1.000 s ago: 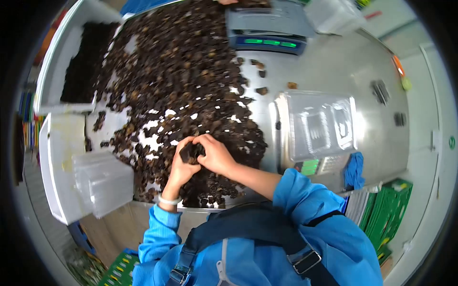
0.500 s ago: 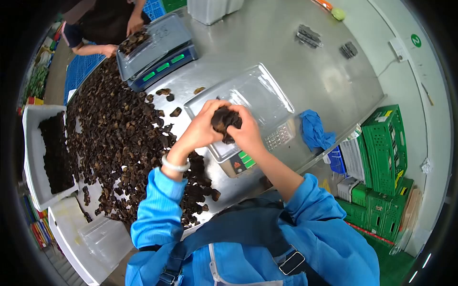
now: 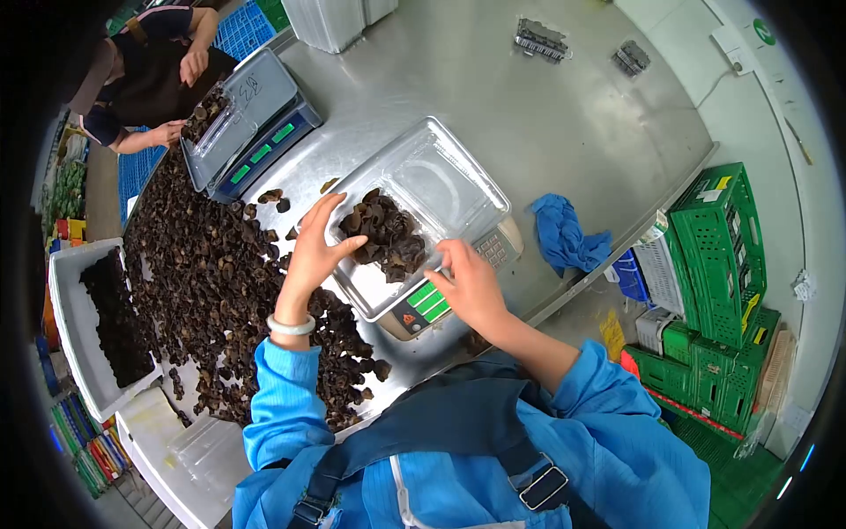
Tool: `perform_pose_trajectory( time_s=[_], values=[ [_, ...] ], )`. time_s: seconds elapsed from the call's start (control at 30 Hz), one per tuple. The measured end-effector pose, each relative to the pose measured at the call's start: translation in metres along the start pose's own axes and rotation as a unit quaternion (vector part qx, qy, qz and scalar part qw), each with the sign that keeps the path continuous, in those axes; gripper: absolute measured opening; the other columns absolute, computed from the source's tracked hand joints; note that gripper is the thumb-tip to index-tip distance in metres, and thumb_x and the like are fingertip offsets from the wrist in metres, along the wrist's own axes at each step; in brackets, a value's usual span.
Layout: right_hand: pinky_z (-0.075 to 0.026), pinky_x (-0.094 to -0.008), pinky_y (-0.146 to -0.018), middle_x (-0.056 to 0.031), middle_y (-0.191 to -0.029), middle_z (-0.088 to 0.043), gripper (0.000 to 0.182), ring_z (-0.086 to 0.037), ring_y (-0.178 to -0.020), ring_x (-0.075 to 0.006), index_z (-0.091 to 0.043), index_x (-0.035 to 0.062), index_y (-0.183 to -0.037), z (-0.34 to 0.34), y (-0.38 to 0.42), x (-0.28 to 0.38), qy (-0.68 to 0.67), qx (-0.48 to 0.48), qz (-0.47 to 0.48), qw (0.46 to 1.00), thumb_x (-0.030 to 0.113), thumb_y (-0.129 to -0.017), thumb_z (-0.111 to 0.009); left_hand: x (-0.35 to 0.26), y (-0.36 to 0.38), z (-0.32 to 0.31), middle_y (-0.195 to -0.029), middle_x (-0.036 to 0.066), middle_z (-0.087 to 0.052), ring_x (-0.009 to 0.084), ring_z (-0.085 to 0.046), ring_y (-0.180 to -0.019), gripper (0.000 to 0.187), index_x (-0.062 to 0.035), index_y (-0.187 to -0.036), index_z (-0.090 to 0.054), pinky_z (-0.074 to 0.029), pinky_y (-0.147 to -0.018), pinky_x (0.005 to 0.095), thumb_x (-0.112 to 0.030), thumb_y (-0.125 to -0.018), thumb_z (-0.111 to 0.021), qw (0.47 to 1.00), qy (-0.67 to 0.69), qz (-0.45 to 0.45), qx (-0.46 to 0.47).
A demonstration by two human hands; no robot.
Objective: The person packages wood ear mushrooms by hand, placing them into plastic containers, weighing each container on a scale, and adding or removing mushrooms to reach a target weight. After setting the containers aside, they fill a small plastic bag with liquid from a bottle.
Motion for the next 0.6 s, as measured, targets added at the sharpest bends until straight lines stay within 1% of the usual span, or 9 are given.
perform_pose_trajectory(
  time_s=[0.1,0.13,0.2,0.23,0.3,0.4,0.5,0.53,0.6],
  values=[
    [-0.053,-0.0426,-0.08,-0.0144,-0.102,-0.063,0.051,-0.065,-0.09,-0.0313,-0.05,0.0065,-0.129,-0.032,-0.013,-0.024,-0.008,-0.046,0.097,0.994,0.01,-0.084,-0.074,0.011,0.006,-0.029,-0.137,0.02,-0.055,0.0384,-0.052,-0.126,0.068,-0.0045,-0.134,-0.058,-0.043,-0.107,0.045,-0.021,-0.075,-0.086,0.998,-0.054,-0.015,0.007],
    [-0.053,-0.0425,-0.081,-0.0146,-0.103,-0.063,0.053,-0.065,-0.092,-0.0312,-0.049,0.0066,-0.13,-0.033,-0.02,-0.03,-0.002,-0.056,0.107,0.993,0.01,-0.084,-0.074,0.002,0.017,-0.034,-0.133,0.02,-0.056,0.0382,-0.054,-0.122,0.062,-0.0022,-0.132,-0.058,-0.044,-0.105,0.0456,-0.024,-0.08,-0.083,0.993,-0.111,0.014,-0.023],
    [-0.053,-0.0422,-0.082,-0.0151,-0.106,-0.063,0.057,-0.065,-0.094,-0.0311,-0.047,0.0068,-0.133,-0.027,-0.041,-0.03,0.006,-0.071,0.121,0.99,0.011,-0.084,-0.075,-0.011,0.037,-0.037,-0.131,0.019,-0.057,0.0379,-0.056,-0.119,0.059,-0.0008,-0.131,-0.058,-0.046,-0.102,0.0453,-0.028,-0.083,-0.08,0.99,-0.095,0.059,-0.086],
    [-0.053,-0.0424,-0.084,-0.0158,-0.113,-0.063,0.06,-0.065,-0.096,-0.0324,-0.045,0.0079,-0.137,-0.018,-0.049,-0.031,0.004,-0.054,0.117,0.992,0.011,-0.084,-0.074,-0.015,0.048,-0.032,-0.13,0.02,-0.057,0.0381,-0.058,-0.116,0.056,-0.0013,-0.131,-0.058,-0.047,-0.101,0.0435,-0.027,-0.086,-0.077,0.991,-0.024,0.107,-0.075],
    [-0.053,-0.0445,-0.089,-0.0154,-0.118,-0.063,0.058,-0.065,-0.103,-0.0331,-0.045,0.0098,-0.138,0.009,-0.053,-0.033,0.122,-0.131,0.184,0.966,0.01,-0.086,-0.071,-0.006,0.078,-0.026,-0.129,0.017,-0.058,0.0292,-0.061,-0.111,0.053,-0.0015,-0.136,-0.055,-0.051,-0.091,0.037,-0.024,-0.092,-0.072,0.988,0.028,0.133,-0.07],
    [-0.051,-0.0426,-0.094,-0.0145,-0.118,-0.064,0.049,-0.062,-0.109,-0.0327,-0.053,0.0098,-0.133,0.049,-0.052,-0.034,0.161,-0.183,0.226,0.943,0.007,-0.087,-0.069,0.022,0.131,-0.015,-0.125,0.012,-0.062,0.0172,-0.061,-0.103,0.054,-0.0032,-0.142,-0.051,-0.052,-0.082,0.0322,-0.023,-0.095,-0.069,0.981,0.051,0.137,-0.13],
    [-0.049,-0.0421,-0.098,-0.0131,-0.124,-0.061,0.044,-0.058,-0.116,-0.0337,-0.058,0.0083,-0.126,0.067,-0.036,-0.027,0.042,-0.089,0.167,0.981,0.01,-0.085,-0.071,0.021,0.158,0.022,-0.111,0.007,-0.067,0.0126,-0.061,-0.094,0.036,-0.0023,-0.131,-0.059,-0.051,-0.082,0.0274,-0.016,-0.098,-0.066,0.936,0.119,0.253,-0.214],
    [-0.049,-0.0414,-0.099,-0.0127,-0.123,-0.061,0.044,-0.057,-0.117,-0.033,-0.058,0.0084,-0.125,0.065,-0.034,-0.027,0.077,-0.086,0.228,0.967,0.01,-0.084,-0.072,0.028,0.166,0.031,-0.106,0.006,-0.067,0.0113,-0.061,-0.093,0.028,-0.0005,-0.124,-0.063,-0.05,-0.082,0.025,-0.012,-0.098,-0.065,0.918,0.136,0.279,-0.245],
    [-0.048,-0.0399,-0.1,-0.0118,-0.123,-0.061,0.044,-0.056,-0.12,-0.0315,-0.06,0.0086,-0.124,0.053,-0.034,-0.019,0.139,-0.091,0.341,0.925,0.011,-0.082,-0.073,0.037,0.172,0.044,-0.099,0.002,-0.067,0.0089,-0.059,-0.087,0.019,0.0,-0.115,-0.066,-0.049,-0.078,0.023,-0.011,-0.1,-0.064,0.913,0.109,0.268,-0.288]
  ],
)
Point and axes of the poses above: each hand's wrist, its own y-axis away from the middle knuckle, its own z-axis out of the back of the hand, x = y × z, the point moved 1 cm from there along -y, towards the middle knuckle
